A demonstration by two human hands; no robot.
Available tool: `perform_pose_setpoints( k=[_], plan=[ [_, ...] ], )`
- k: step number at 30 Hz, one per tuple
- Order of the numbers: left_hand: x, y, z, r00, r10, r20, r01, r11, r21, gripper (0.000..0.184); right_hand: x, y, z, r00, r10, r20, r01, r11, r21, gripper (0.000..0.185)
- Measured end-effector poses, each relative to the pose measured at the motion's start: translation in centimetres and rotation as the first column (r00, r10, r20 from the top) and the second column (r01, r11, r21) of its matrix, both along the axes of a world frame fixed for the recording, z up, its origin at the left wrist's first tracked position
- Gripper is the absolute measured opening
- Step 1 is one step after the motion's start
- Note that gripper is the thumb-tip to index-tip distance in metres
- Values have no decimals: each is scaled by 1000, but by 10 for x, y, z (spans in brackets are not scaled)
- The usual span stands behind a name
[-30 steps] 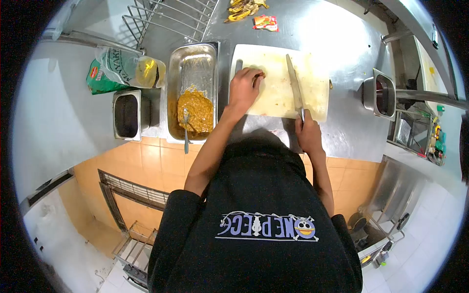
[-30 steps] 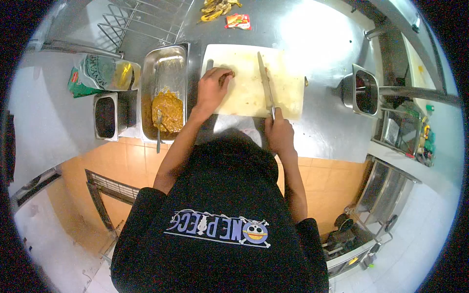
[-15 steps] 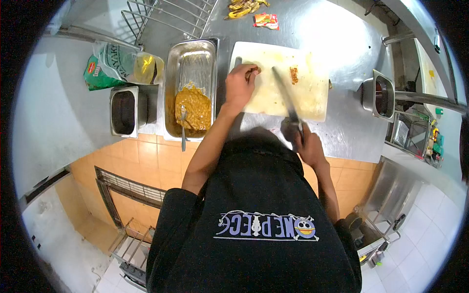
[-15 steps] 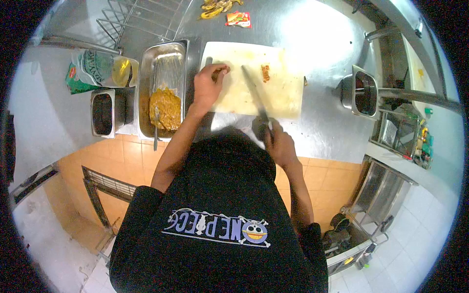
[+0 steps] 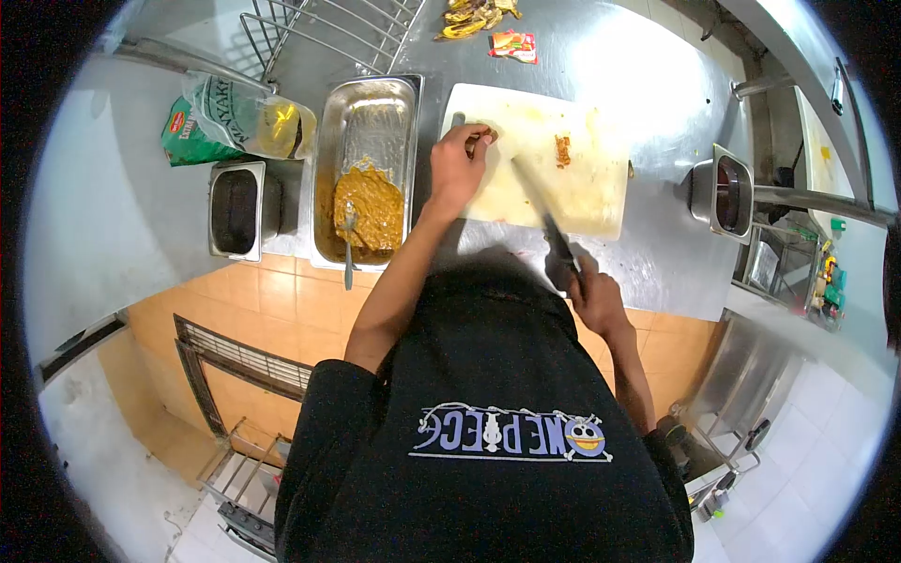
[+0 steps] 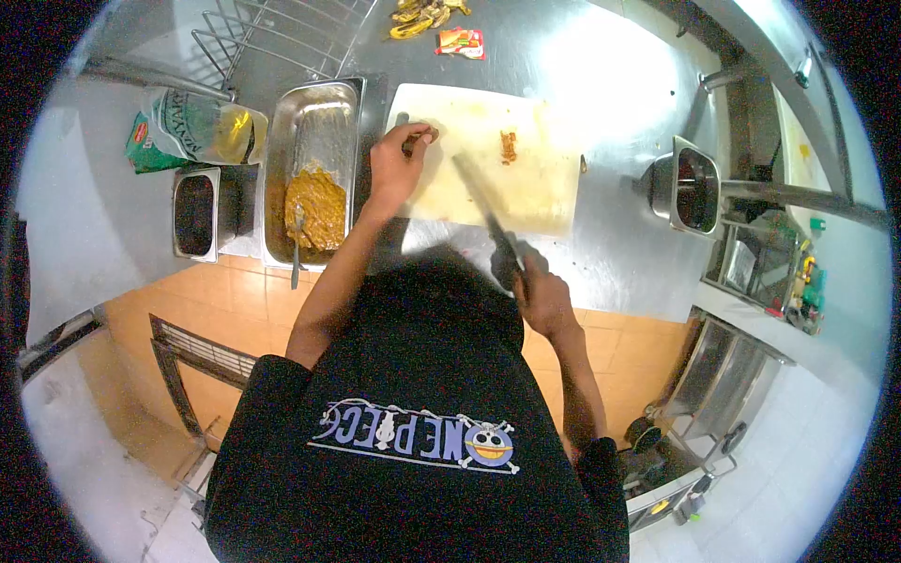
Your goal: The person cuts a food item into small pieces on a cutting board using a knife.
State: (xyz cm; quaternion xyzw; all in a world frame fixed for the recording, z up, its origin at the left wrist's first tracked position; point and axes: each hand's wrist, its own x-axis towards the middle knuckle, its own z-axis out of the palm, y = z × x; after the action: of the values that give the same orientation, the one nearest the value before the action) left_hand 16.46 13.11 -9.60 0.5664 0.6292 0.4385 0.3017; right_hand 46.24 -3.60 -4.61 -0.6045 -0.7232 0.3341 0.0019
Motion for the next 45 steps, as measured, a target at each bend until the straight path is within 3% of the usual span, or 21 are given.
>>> perform_pose_setpoints(
  k=[2, 4, 5, 6, 7, 9, 12, 14, 18, 19, 23, 26, 28, 32, 36, 42, 45],
  plan=[
    [0, -1, -2, 999, -2, -49, 4, 998, 55, 18, 3, -1, -14, 999, 17, -51, -7, 983, 183, 52],
    [2, -2, 0, 999, 1, -42, 2, 998, 64, 16, 14, 9, -16, 993, -110, -43, 113, 991, 74, 49],
    [2, -3, 2, 999, -7, -39, 10, 997, 78, 15, 18, 13, -18, 994, -97, 47, 92, 990, 107, 48],
    [2, -5, 0, 999, -5, -40, 8, 997, 75, 15, 7, 25, 7, 987, -157, 24, 157, 988, -13, 46],
    [2, -5, -1, 1000, -18, -22, 20, 996, 83, 15, 11, 26, -3, 986, -156, 63, 157, 987, -12, 45],
    [3, 0, -3, 1000, -30, -3, 30, 994, 104, 15, 10, 28, -4, 986, -155, 62, 156, 988, 0, 43],
    [1, 0, -4, 991, -26, -133, 40, 993, 108, 17, -4, 25, 3, 991, -124, -53, 125, 992, 15, 42],
    [1, -1, -3, 990, -45, -134, 59, 993, 103, 17, -7, 26, -5, 993, -111, -49, 116, 986, 119, 41],
    [0, -4, -2, 986, -45, -158, 63, 992, 110, 18, -8, 42, -5, 975, -220, -16, 220, 975, 34, 34],
    [1, -3, -3, 983, -49, -175, 67, 993, 94, 18, -10, 42, -7, 978, -206, -35, 209, 968, 136, 32],
    [7, -4, 1, 991, -74, -114, 92, 982, 167, 14, -26, 44, 6, 976, -215, 27, 208, 964, 163, 32],
    [11, -10, 4, 981, -150, -122, 171, 967, 190, 15, -36, 38, -2, 972, -234, -31, 233, 930, 284, 22],
    [13, -11, 1, 974, -166, -154, 194, 963, 188, 15, -40, 36, -9, 974, -145, 176, 89, 952, 294, 30],
    [13, -11, 3, 964, -180, -194, 216, 959, 184, 14, -43, 36, -4, 963, -215, 162, 178, 960, 217, 26],
    [18, -11, 3, 952, -217, -215, 255, 952, 170, 14, -42, 36, -7, 965, -179, 190, 125, 956, 264, 27],
    [32, -9, 3, 943, -260, -210, 308, 920, 244, 15, -43, 35, -7, 960, -259, 105, 238, 954, 182, 27],
    [37, -5, 3, 933, -265, -243, 329, 902, 279, 13, -43, 34, -8, 945, -322, -48, 326, 935, 142, 26]
  ],
)
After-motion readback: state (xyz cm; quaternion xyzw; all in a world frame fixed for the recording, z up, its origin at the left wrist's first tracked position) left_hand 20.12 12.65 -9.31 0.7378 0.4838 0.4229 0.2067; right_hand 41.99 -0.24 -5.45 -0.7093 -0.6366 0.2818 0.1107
